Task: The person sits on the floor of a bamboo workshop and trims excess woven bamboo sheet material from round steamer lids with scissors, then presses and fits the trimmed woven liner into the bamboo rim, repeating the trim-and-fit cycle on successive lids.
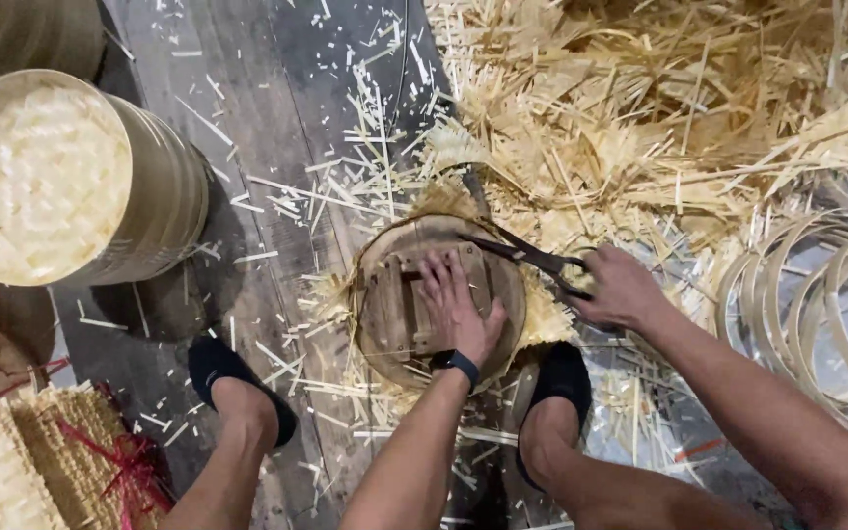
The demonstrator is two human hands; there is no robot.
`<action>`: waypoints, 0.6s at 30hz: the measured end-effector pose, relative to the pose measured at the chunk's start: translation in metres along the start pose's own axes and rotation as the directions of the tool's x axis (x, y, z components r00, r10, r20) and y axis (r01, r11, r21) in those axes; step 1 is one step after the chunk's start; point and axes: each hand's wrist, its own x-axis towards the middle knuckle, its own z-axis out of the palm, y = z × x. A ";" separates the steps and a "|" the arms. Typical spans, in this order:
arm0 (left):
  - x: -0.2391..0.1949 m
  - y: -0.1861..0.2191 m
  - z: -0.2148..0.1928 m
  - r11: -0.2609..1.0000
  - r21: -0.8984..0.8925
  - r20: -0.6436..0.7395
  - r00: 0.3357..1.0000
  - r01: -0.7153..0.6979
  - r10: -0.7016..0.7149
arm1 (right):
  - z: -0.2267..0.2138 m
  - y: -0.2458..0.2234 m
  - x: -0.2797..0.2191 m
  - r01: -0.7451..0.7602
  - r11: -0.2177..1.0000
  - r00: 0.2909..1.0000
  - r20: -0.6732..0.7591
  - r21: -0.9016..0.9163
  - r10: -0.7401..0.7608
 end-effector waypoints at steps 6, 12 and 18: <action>0.000 0.000 -0.008 1.000 -0.005 0.055 0.998 0.001 -0.001 | 0.021 0.015 0.019 -0.043 0.975 0.998 0.042 -0.216 0.054; -0.008 -0.001 -0.009 0.996 0.000 0.061 0.994 -0.090 0.090 | 0.001 -0.021 0.017 -0.123 0.967 0.965 -0.256 -0.221 0.064; -0.006 0.004 -0.032 0.998 0.028 0.193 0.980 -0.062 0.056 | 0.062 0.045 0.050 -0.041 0.979 0.991 -0.130 -0.201 0.015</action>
